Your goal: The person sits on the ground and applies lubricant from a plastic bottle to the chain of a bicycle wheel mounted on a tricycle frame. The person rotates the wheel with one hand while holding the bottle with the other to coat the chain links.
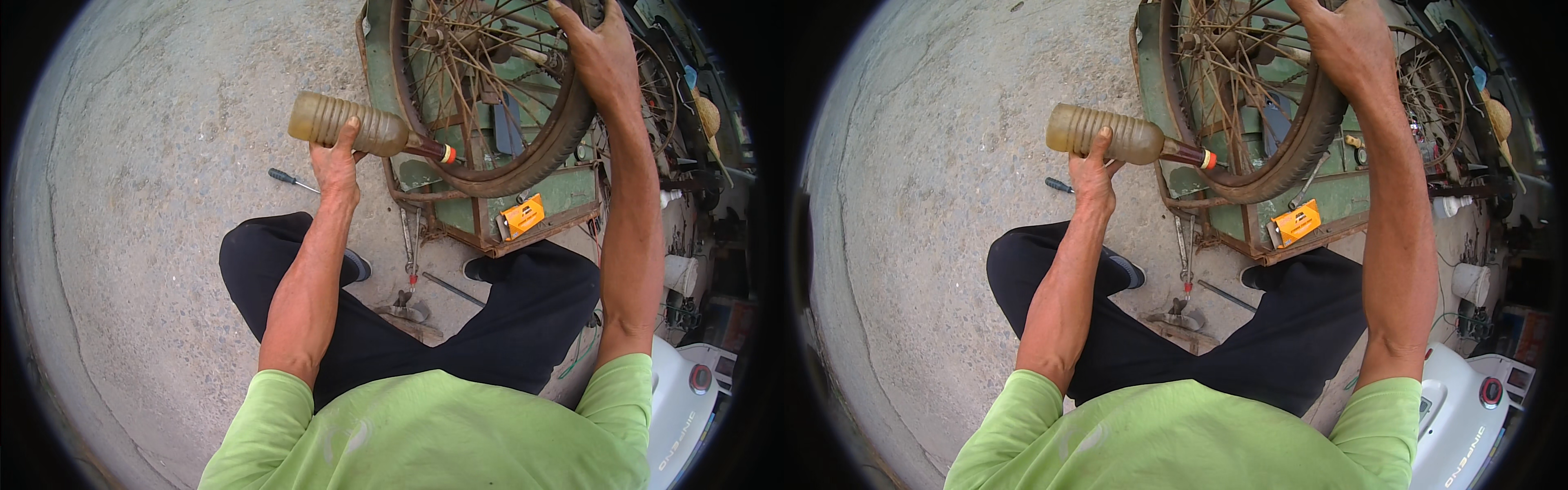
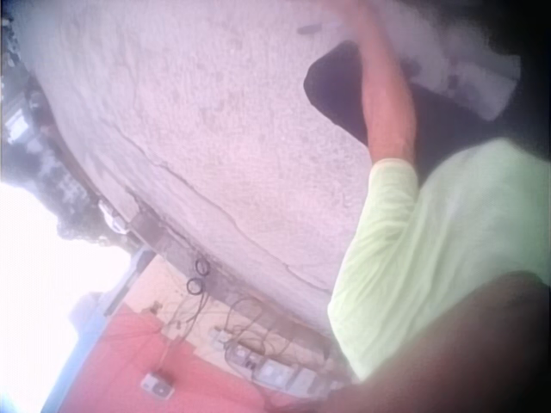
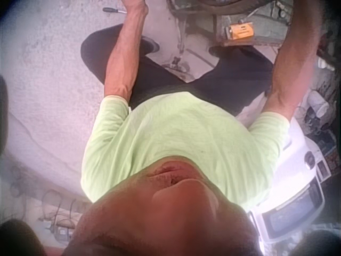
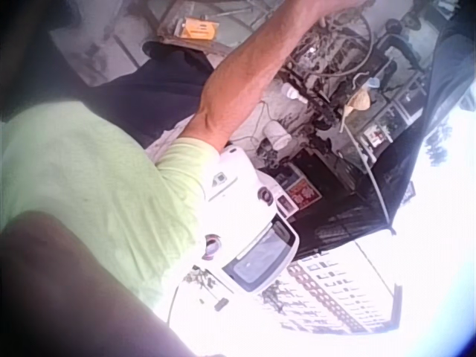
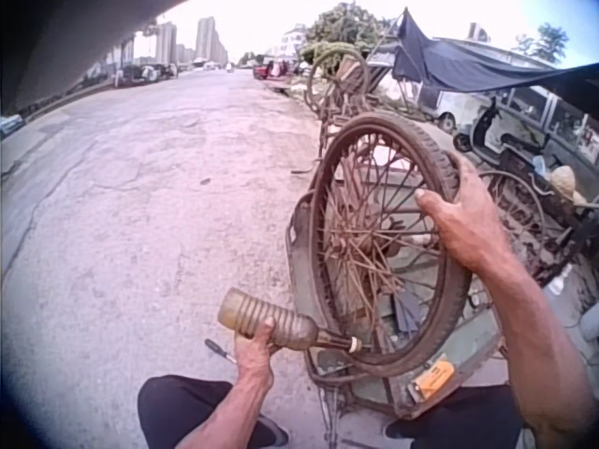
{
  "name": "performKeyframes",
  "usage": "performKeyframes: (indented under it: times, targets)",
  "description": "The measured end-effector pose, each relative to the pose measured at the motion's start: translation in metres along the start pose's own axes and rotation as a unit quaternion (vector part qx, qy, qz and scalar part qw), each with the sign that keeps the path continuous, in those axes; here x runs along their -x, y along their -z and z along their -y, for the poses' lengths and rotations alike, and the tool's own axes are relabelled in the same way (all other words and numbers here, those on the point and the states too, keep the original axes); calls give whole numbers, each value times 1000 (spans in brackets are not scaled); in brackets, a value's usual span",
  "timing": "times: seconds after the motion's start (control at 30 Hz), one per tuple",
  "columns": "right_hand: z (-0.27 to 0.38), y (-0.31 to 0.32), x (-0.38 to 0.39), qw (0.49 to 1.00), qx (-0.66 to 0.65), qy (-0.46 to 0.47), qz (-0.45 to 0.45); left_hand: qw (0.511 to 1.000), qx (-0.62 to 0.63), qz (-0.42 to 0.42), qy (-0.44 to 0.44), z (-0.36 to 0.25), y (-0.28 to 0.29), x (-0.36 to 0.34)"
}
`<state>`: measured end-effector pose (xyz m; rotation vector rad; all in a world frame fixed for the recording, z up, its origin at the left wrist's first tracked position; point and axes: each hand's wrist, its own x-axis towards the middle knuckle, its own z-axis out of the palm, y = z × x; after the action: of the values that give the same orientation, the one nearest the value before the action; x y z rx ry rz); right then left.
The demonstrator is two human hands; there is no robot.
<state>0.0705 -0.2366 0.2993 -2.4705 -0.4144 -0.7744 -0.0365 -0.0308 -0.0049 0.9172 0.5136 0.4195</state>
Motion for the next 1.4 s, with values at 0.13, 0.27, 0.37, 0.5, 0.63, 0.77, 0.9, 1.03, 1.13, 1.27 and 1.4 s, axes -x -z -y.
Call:
performKeyframes:
  times: [0.13,0.27,0.37,0.5,0.63,0.77,0.9,1.03,1.13,1.27,1.4]
  targets:
    - [0,-1,3,1000,10,8,-8,1000,-5,5,-21,-4,-3,2]
    - [-43,-16,-14,999,5,35,-35,1000,4,-6,-13,-3,-5,3]
    - [-108,-35,-42,997,-1,37,-62,1000,9,0,-1,-2,-6,1]
    - [-5,-2,2,1000,-18,20,-2,1000,13,-19,5,-2,4,-2]
    - [2,2,1,1000,9,-8,-3,999,27,-35,23,-3,6,-1]
    - [-4,0,-6,1000,8,14,-4,998,39,-35,32,-8,14,1]
    - [-1,1,-1,1000,-15,15,-1,997,50,-24,46,-16,11,8]
    - [4,2,0,1000,-26,-13,8,997,55,-16,43,-17,9,10]
    - [2,2,0,1000,-13,-9,7,998,49,-15,41,-14,8,10]
    - [-4,0,-1,1000,11,-2,-7,999,32,-7,27,-10,8,9]
    - [4,2,5,1000,-5,-3,-4,1000,25,2,7,-13,5,11]
